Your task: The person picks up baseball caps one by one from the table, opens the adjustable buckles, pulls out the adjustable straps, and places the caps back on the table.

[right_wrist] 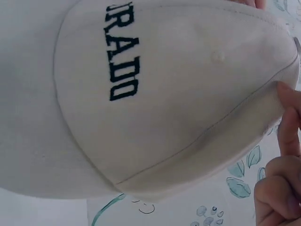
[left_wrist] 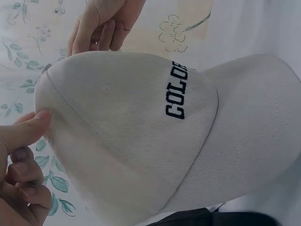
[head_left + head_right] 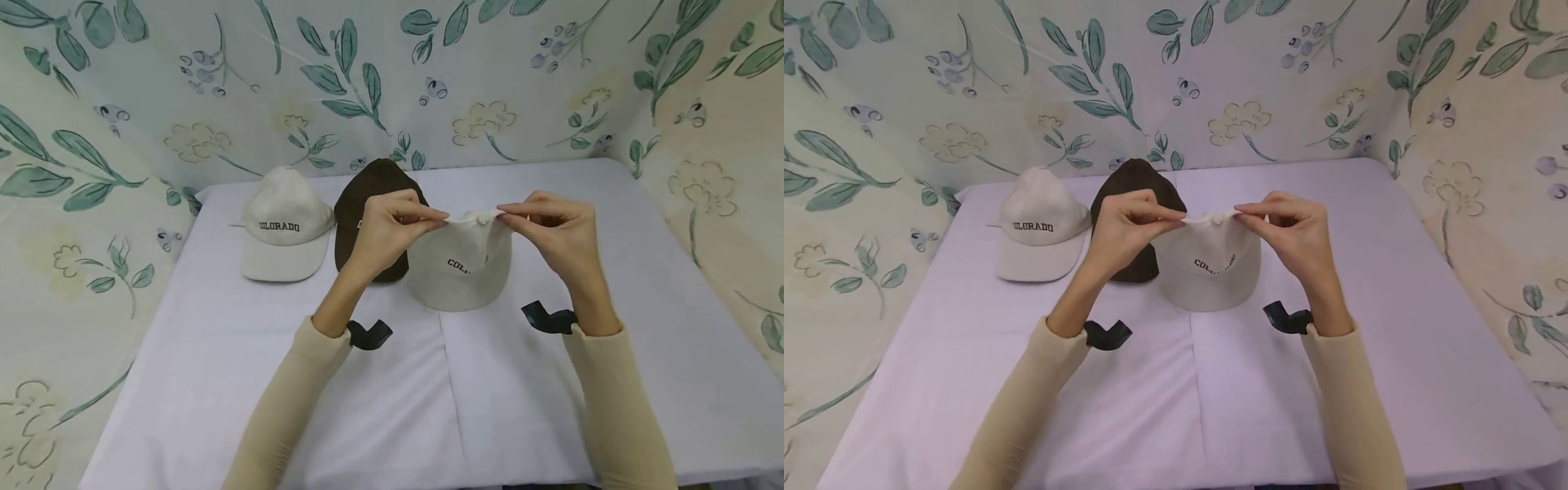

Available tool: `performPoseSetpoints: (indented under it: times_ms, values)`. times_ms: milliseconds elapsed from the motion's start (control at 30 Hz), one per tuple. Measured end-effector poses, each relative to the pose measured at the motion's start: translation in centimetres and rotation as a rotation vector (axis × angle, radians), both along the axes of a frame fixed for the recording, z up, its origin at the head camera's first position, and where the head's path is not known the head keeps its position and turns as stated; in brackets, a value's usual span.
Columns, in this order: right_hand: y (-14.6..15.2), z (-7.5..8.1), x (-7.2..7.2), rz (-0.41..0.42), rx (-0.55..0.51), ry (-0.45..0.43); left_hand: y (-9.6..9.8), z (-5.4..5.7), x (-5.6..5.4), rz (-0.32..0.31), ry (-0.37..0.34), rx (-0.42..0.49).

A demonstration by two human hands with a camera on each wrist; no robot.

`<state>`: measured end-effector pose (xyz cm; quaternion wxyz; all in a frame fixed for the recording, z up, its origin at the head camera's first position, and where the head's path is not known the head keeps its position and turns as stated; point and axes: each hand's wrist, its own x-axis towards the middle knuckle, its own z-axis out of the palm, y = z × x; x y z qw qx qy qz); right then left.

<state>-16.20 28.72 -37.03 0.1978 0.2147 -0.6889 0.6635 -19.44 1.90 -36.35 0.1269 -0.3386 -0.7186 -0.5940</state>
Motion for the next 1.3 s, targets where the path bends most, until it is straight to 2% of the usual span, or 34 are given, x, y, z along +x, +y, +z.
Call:
performPoseSetpoints:
  times_ms: [200,333,533,700,867,967,1100,1167,1300]
  values:
    - [-0.6,-1.1,-1.6,-0.131,-0.094,-0.052,0.9,-1.1,-3.1,0.025,-0.066,0.087]
    - [-0.7,-1.6,-2.7,-0.217,-0.087,-0.092,1.5,-1.5,-4.8,0.074,-0.111,0.1]
    - [-0.3,-1.6,-4.3,-0.368,0.04,-0.215,2.5,-1.4,-7.2,0.132,-0.145,-0.005]
    - [-0.1,-1.9,-5.6,-0.392,0.043,-0.219,3.0,-1.0,-8.8,0.136,-0.164,-0.082]
    - [-0.3,-2.7,-6.9,-0.398,-0.01,-0.172,3.4,-1.7,-9.9,0.114,-0.223,-0.049]
    - [-0.7,-3.2,-7.3,-0.405,-0.019,-0.164,3.6,-2.7,-10.4,0.119,-0.318,-0.007]
    - [-1.4,-3.3,-7.1,-0.408,-0.025,-0.188,4.0,-4.3,-10.7,0.16,-0.444,0.042]
    - [-1.8,-3.2,-7.0,-0.408,-0.022,-0.197,4.1,-4.8,-10.8,0.194,-0.452,0.054]
    - [-2.3,-3.1,-6.7,-0.408,-0.001,-0.24,4.5,-5.5,-10.9,0.251,-0.406,0.041]
